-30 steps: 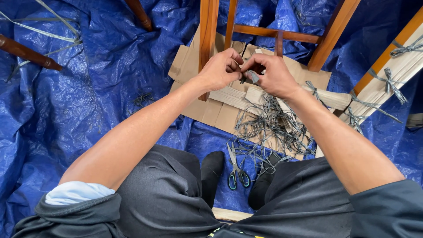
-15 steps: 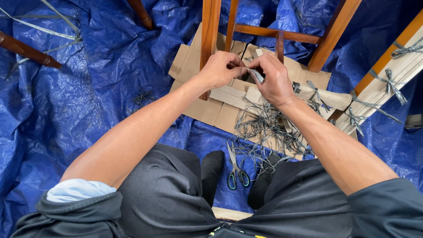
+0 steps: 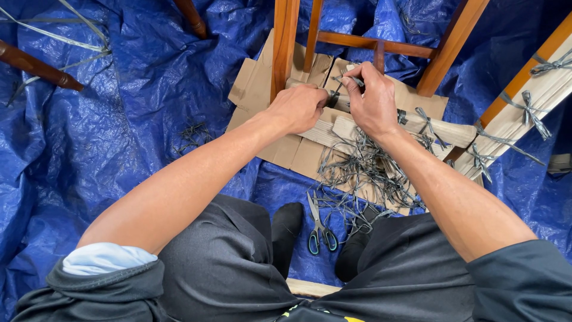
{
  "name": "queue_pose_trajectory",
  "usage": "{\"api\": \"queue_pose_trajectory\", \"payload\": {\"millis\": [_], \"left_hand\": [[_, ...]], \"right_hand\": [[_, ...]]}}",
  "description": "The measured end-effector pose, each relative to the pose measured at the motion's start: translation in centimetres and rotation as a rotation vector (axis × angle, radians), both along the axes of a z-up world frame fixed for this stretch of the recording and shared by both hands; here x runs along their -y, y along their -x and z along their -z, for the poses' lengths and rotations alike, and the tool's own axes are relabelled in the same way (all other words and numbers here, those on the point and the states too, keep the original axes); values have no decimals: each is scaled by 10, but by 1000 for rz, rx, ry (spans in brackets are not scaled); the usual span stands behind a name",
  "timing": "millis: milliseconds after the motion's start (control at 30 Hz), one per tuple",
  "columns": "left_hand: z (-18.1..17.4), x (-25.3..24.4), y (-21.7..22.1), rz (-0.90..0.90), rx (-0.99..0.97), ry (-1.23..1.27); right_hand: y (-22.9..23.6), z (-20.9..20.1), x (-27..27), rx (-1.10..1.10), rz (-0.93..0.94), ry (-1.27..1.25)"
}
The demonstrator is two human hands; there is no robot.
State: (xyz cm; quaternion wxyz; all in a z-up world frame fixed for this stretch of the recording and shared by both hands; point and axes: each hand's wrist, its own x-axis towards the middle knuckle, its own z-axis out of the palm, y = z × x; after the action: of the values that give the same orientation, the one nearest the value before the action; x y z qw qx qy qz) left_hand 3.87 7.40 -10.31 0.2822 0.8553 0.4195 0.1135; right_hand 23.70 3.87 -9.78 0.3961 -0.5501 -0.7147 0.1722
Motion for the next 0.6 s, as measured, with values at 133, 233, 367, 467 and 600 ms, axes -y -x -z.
{"api": "queue_pose_trajectory", "payload": {"millis": [133,233,367,467,600], "left_hand": [[1,3,1,20,-52,-31],[1,4,3,18,-52,-44],[4,5,1,19,-14,-65],[-1,7,2,4,7,-51],[-7,7,0,-6,10,-13]], "right_hand": [[2,-3,-5,0,23,-6],[7,-21,-5,36,148,299],[4,-19,-2,163,72,323],[-2,-5,-4,158,-47,206],[-6,2,-4,141,-76,104]]}}
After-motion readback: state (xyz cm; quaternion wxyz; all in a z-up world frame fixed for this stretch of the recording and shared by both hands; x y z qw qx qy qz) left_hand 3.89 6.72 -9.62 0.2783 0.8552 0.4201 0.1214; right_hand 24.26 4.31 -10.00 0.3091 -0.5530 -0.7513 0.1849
